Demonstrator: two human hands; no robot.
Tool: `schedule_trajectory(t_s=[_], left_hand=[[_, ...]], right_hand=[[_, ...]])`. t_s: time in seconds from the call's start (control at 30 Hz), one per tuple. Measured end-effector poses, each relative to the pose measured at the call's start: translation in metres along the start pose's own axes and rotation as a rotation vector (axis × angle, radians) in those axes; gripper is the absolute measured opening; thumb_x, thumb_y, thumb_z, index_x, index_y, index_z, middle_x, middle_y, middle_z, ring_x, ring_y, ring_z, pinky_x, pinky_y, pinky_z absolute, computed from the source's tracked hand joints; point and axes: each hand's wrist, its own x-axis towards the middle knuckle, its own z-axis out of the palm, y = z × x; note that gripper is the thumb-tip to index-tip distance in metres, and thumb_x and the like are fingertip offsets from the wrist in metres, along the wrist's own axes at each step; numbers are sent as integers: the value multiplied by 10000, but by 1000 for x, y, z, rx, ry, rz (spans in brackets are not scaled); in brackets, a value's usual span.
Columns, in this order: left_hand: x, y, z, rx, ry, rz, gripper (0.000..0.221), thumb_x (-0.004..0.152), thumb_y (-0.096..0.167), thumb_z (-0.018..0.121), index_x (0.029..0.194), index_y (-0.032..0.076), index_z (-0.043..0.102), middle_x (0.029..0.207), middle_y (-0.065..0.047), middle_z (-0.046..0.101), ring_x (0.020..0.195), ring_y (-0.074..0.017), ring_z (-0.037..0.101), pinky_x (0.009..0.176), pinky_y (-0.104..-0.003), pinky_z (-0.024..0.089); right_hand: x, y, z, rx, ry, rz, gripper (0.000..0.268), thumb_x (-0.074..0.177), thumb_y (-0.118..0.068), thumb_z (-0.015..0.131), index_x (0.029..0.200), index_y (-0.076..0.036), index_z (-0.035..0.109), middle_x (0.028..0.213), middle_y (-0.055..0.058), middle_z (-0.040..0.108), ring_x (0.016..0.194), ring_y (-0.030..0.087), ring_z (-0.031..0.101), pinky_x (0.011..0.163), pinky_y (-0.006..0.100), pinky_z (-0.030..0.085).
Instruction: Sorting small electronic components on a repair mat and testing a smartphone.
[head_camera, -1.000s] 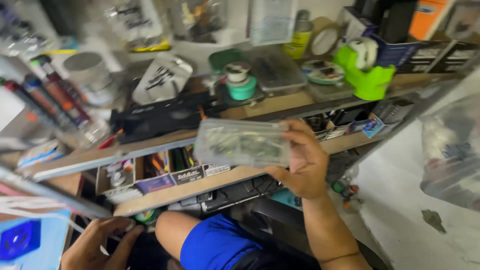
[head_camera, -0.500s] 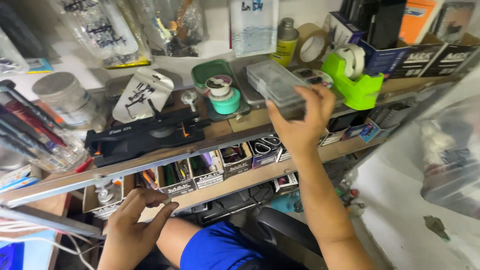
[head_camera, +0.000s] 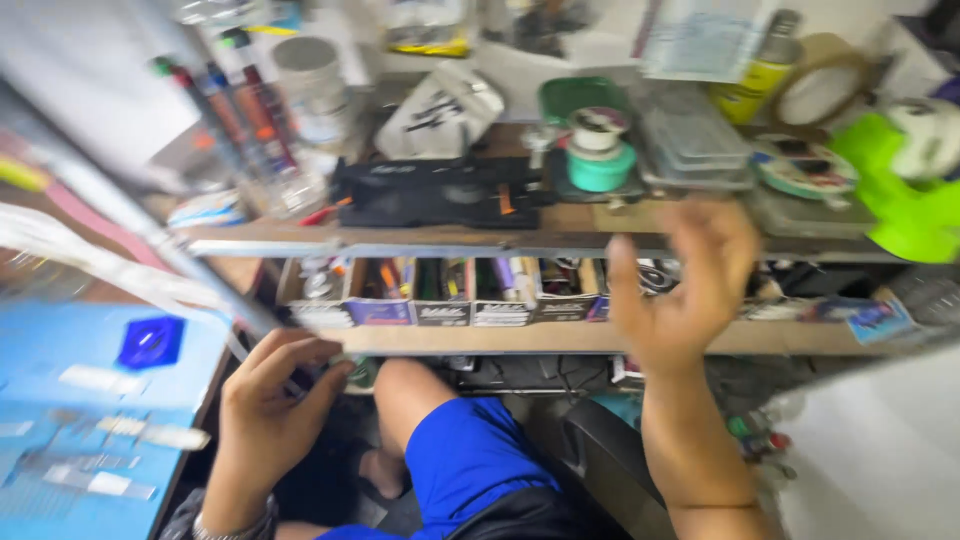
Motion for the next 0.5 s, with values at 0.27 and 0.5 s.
schedule_trajectory(t_s=[0.27, 0.5], left_hand=[[-81, 38, -32, 40, 2, 57, 212, 965, 57, 643, 1176, 45, 655, 1074, -154, 642, 985, -303, 636, 873, -388, 527], [-182, 33, -59, 174, 109, -117, 251, 985, 154, 706, 1221, 112, 632, 1034, -101, 631, 912, -260, 628, 787, -362, 523]], right_hand=[[-104, -153, 61, 1339, -1123, 471, 267, 930, -247, 725, 1120, -62, 760, 1027, 41, 795, 876, 97, 689, 801, 267, 574], [-184, -213, 110, 1563, -1597, 738, 156, 853, -112, 818, 948, 4, 777, 864, 52, 767, 812, 93, 675, 712, 240, 537]])
